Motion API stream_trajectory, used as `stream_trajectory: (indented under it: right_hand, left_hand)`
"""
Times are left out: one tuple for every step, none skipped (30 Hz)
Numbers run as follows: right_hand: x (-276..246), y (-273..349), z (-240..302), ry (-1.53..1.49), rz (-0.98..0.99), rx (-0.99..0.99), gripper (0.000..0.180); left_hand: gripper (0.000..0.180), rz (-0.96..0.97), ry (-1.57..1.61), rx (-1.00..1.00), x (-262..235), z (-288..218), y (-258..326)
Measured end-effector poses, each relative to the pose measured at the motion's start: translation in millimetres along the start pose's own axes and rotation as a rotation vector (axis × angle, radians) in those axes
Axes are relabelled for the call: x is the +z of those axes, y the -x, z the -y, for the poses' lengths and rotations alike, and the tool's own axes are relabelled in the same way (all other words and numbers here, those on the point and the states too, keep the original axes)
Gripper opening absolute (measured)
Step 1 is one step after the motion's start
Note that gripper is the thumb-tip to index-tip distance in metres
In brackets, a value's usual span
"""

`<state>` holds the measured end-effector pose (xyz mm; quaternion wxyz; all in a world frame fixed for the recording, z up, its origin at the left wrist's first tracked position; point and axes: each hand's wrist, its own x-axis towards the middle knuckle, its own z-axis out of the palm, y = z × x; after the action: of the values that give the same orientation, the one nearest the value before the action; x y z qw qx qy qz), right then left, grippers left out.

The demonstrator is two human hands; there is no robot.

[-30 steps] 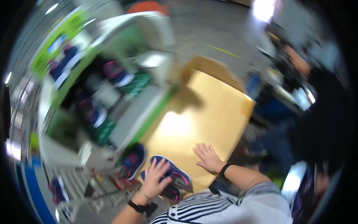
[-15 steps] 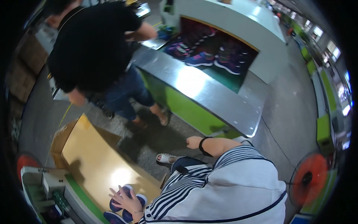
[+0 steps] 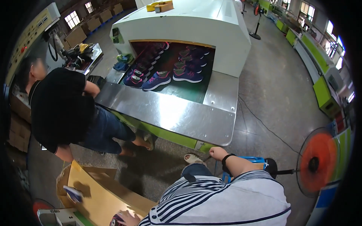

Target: Moving and organizing shoes onto a conveyor belt system in a factory.

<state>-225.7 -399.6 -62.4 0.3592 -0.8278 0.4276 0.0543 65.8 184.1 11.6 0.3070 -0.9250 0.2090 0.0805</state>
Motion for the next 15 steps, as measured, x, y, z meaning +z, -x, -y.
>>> stream_trajectory:
  right_hand:
    - [-10.1, -9.0, -6.1, -0.007, -0.004, 0.010, 0.024]
    - [-23.1, -23.8, -2.5, 0.013, -0.010, -0.034, 0.024]
    - [-37.7, -38.9, 2.6, 0.037, -0.013, -0.078, 0.023]
    - [-55.1, -49.1, 1.7, 0.062, -0.029, -0.095, 0.022]
    - [-76.5, -61.3, 8.9, 0.070, -0.049, -0.108, 0.023]
    - [-94.7, -73.1, -2.8, -0.028, -0.109, -0.077, 0.023]
    - [-108.3, -99.0, 8.5, -0.120, -0.123, -0.128, 0.023]
    - [-119.0, -125.9, 10.6, -0.326, -0.074, -0.076, 0.022]
    - [-132.0, -148.0, -7.3, -0.524, -0.061, 0.022, 0.021]
    - [-143.1, -177.7, -15.6, -0.536, -0.116, 0.037, 0.019]
    - [-154.7, -205.1, -21.2, -0.551, -0.166, 0.047, 0.018]
    - [-166.3, -231.8, -20.8, -0.548, -0.141, 0.023, 0.018]
    - [-181.1, -258.0, -23.8, -0.518, -0.236, 0.046, 0.018]
    - [-193.9, -281.6, -31.8, -0.489, -0.335, 0.072, 0.020]
    - [-201.8, -314.5, -57.4, -0.474, -0.406, 0.071, 0.022]
  left_hand:
    - [0.060, 0.093, 0.372, -0.136, -20.9, -29.2, -14.8]
    - [0.066, 0.235, 0.469, -0.058, -0.1, -41.0, -27.7]
    - [0.073, 0.381, 0.568, 0.020, 23.4, -50.6, -36.8]
    - [0.064, 0.319, 0.697, -0.002, 12.9, -89.0, -24.7]
    - [0.056, 0.258, 0.823, -0.026, -21.0, -127.9, -14.1]
    - [0.064, 0.631, 1.019, -0.122, -88.2, -142.0, -42.0]
    - [0.064, 0.623, 1.034, -0.171, -23.1, -164.0, -23.5]
    - [0.066, 0.603, 1.006, -0.108, 41.2, -160.0, -27.6]
    - [0.065, 0.581, 1.012, -0.151, 17.7, -178.5, -35.6]
    - [0.064, 0.551, 1.026, -0.237, -9.3, -189.1, -29.4]
    - [0.060, 0.421, 1.147, -0.158, -4.7, -185.4, -21.1]
    - [0.045, 0.469, 1.370, -0.193, 5.6, -181.3, -16.5]
    - [0.045, 0.460, 1.381, -0.214, 3.7, -178.5, -15.4]
    - [0.050, 0.482, 1.397, -0.232, -2.5, -172.1, -8.8]
    - [0.055, 0.508, 1.421, -0.238, -6.4, -166.2, -1.7]
